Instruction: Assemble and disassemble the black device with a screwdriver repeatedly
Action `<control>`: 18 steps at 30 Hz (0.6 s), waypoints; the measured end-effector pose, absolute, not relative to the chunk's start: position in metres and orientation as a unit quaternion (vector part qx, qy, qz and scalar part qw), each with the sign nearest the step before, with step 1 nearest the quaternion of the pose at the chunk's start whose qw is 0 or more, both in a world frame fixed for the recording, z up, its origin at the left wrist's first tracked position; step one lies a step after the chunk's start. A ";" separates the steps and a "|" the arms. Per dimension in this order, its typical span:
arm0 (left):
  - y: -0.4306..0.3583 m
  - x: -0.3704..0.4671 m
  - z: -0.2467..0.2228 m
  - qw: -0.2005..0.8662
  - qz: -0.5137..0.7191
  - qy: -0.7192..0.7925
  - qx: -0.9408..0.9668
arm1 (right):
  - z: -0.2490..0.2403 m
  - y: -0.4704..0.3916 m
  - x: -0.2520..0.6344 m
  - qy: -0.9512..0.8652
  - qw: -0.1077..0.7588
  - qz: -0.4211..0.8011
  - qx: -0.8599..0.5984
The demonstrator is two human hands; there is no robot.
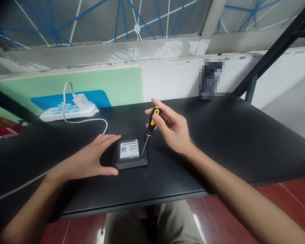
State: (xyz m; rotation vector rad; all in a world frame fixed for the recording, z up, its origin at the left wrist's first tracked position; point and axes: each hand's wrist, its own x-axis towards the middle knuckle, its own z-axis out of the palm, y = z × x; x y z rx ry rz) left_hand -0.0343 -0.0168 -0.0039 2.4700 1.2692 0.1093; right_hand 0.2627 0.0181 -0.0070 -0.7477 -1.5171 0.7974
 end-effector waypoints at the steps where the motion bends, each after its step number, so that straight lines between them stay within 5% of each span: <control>1: -0.017 -0.035 -0.004 0.180 0.040 0.448 0.875 | -0.006 0.019 0.262 -0.653 0.595 0.330 -0.333; 7: -0.016 -0.034 -0.003 0.181 0.044 0.447 0.875 | -0.006 0.020 0.263 -0.680 0.597 0.232 -0.355; 18: -0.017 -0.034 -0.003 0.188 0.043 0.451 0.871 | -0.012 0.022 0.267 -0.640 0.594 0.362 -0.325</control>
